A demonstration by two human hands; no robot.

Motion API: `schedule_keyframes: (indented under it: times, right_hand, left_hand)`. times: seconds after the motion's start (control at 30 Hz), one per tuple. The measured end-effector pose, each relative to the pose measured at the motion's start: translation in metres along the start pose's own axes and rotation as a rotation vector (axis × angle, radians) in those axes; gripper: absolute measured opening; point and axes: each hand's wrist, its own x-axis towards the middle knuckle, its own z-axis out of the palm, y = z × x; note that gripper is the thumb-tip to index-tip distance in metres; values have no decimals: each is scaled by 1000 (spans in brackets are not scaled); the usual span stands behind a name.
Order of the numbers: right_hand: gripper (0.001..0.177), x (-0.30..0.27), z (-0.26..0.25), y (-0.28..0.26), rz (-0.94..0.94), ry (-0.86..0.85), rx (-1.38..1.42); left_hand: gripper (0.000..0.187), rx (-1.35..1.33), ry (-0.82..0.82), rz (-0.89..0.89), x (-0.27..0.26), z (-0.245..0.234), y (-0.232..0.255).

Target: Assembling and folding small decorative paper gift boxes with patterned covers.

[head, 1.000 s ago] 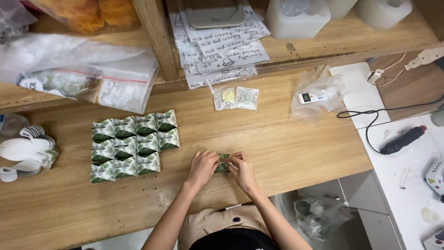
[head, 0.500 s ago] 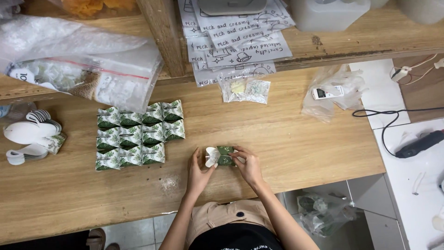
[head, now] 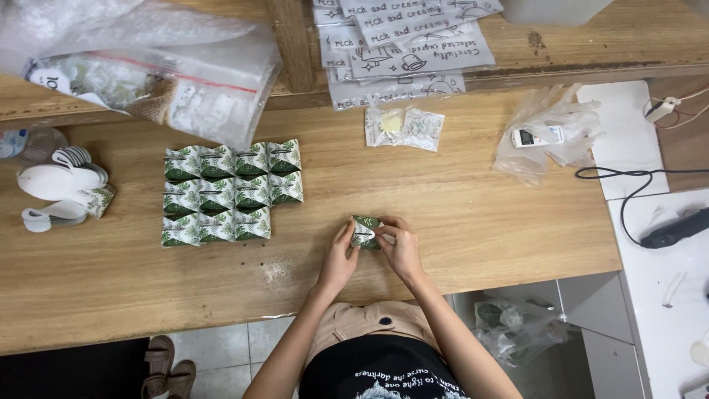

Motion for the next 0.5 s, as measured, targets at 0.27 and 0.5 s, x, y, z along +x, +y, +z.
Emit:
schedule_keyframes:
  times: [0.27, 0.5]
  right_hand:
    - [24, 1, -3, -3, 153, -64, 7]
    - [18, 1, -1, 11, 169, -117, 122]
  left_hand:
    - [61, 549, -15, 113, 4, -11, 35]
    - [63, 418, -84, 32, 10, -11, 22]
